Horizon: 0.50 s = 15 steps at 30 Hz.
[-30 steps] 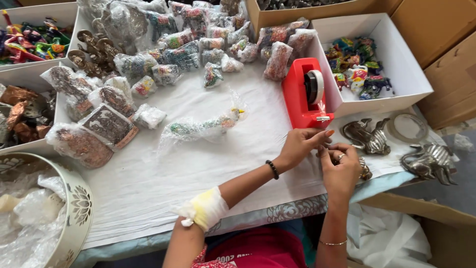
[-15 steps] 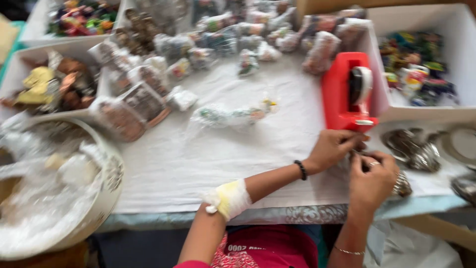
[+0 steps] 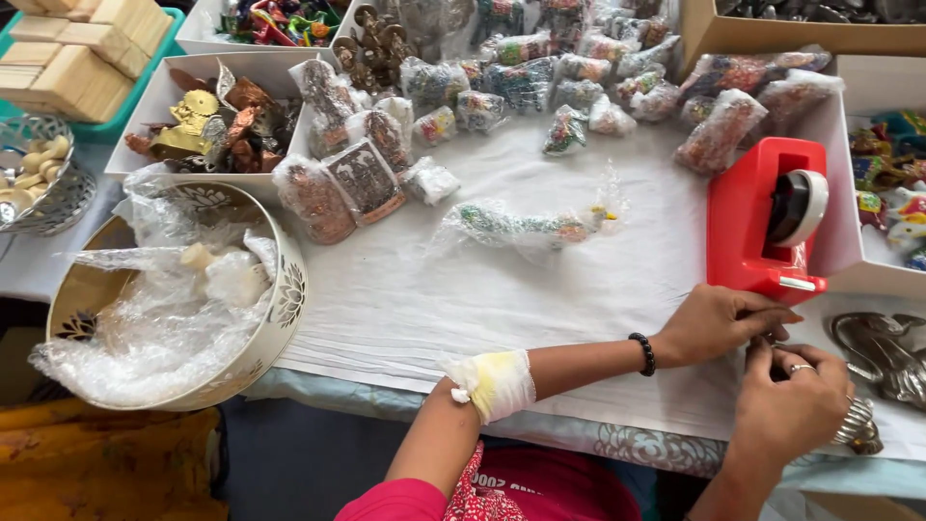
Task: The person wraps small decorative figurines in bubble wrap and secures them with clear packing tape. They handle multiple items, including a green figurine and a red figurine, wrapping each individually and placing them on the table among other wrapped items.
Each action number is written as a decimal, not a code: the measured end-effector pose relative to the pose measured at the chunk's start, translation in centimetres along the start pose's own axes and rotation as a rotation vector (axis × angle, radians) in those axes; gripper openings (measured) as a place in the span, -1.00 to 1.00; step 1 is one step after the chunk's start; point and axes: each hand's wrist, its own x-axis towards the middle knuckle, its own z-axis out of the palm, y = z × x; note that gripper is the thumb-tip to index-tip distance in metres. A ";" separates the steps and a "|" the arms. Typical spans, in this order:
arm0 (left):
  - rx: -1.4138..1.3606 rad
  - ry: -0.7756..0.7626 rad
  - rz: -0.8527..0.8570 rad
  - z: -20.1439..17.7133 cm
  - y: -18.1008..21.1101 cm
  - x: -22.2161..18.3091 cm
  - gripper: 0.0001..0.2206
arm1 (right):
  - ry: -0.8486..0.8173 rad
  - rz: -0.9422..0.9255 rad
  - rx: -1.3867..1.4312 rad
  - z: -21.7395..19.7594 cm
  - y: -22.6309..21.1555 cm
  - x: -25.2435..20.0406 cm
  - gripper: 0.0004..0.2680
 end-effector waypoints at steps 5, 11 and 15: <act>0.068 0.015 0.036 -0.1 -0.2 0.0 -0.80 | -0.017 0.023 -0.056 -0.3 -0.8 0.0 -0.89; 0.113 0.038 0.045 -0.3 0.8 -0.3 -0.82 | -0.024 0.047 -0.092 -0.9 -1.6 0.2 -0.87; 0.504 0.017 0.089 -0.4 0.5 -0.6 -0.84 | -0.033 0.054 -0.235 -1.8 -3.7 0.5 -0.89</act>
